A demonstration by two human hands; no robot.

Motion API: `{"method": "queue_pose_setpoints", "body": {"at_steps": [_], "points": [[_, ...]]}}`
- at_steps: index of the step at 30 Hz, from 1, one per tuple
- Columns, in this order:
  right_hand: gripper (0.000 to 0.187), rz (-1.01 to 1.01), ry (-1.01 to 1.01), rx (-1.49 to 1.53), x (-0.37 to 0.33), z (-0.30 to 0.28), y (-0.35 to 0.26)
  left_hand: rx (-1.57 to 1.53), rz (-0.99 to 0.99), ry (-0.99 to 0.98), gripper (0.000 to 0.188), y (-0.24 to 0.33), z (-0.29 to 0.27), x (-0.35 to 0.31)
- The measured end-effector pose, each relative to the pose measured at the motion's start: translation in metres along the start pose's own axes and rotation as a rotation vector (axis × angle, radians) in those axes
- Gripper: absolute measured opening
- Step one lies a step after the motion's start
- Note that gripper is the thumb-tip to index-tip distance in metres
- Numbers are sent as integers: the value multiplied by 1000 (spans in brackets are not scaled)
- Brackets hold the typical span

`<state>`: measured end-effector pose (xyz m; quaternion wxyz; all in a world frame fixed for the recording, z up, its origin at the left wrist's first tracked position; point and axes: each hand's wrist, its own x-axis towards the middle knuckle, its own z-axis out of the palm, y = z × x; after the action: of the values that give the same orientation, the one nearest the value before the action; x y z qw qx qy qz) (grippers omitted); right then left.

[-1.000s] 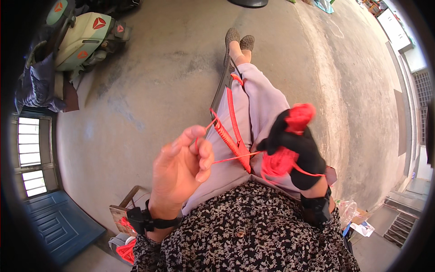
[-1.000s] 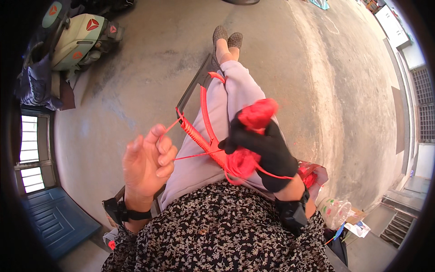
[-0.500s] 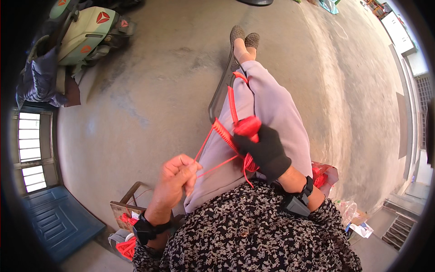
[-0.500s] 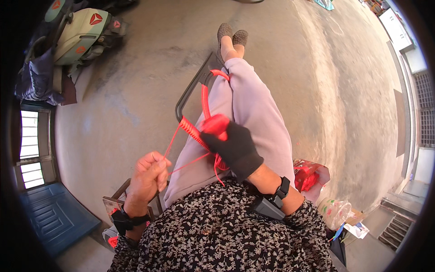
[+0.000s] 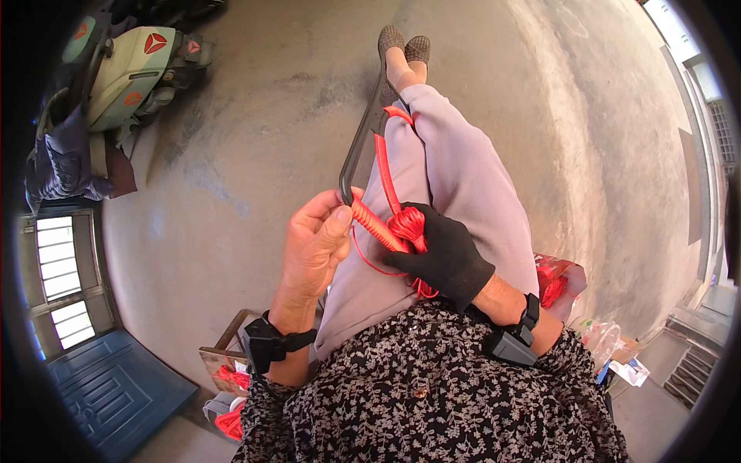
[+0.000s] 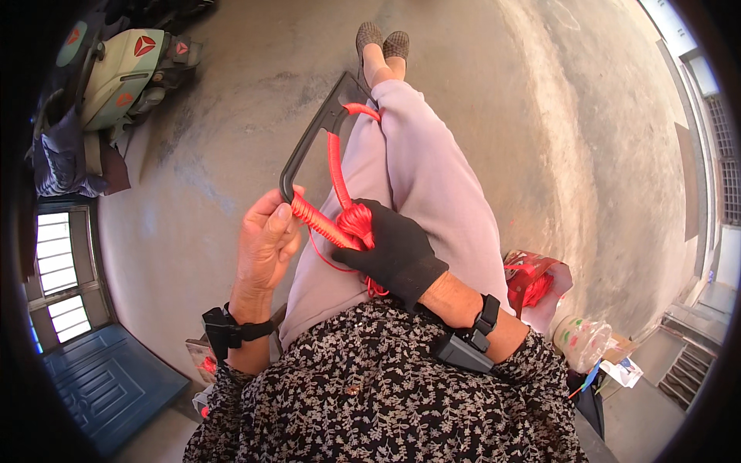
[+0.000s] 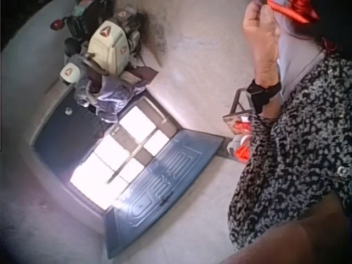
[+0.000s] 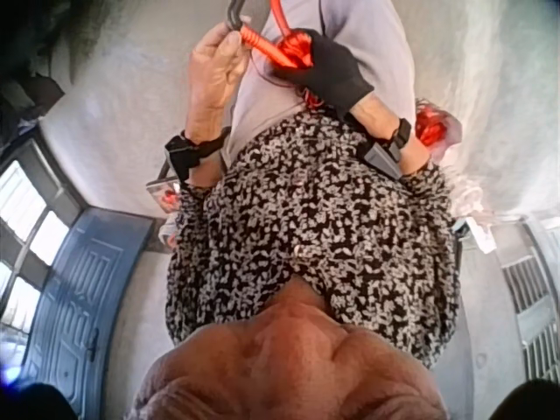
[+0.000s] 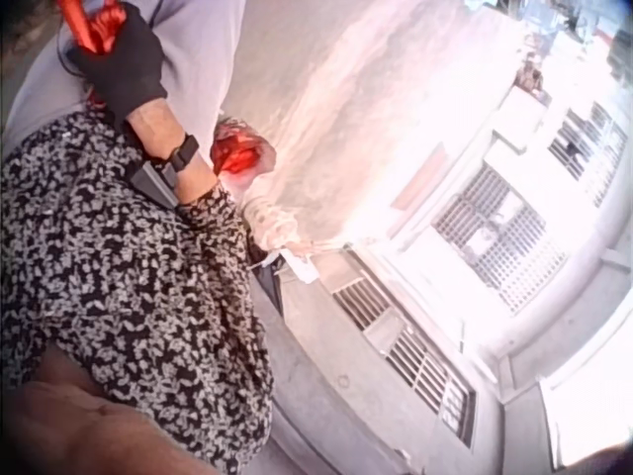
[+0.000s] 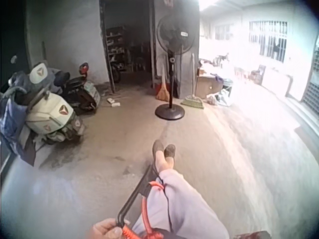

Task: The person is winding a red plastic cord around a black metal furniture frame.

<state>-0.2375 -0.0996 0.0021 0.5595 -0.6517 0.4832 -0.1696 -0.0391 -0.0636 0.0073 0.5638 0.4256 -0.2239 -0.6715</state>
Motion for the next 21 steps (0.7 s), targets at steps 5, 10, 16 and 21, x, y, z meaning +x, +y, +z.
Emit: {"method": "queue_pose_setpoints", "body": {"at_steps": [5,10,16,21], "points": [[50,-16,8,-28,0,0,2,212,89,32,22,-1,0,-1],[50,-9,0,-56,1,4,2,311,97,34,21,0,-5,-4],[47,-21,9,-73,3,9,-1,320,92,72,20,-2,-9,-9],[48,10,-67,-23,-1,4,-6,375,113,63,20,9,-5,-17]]}}
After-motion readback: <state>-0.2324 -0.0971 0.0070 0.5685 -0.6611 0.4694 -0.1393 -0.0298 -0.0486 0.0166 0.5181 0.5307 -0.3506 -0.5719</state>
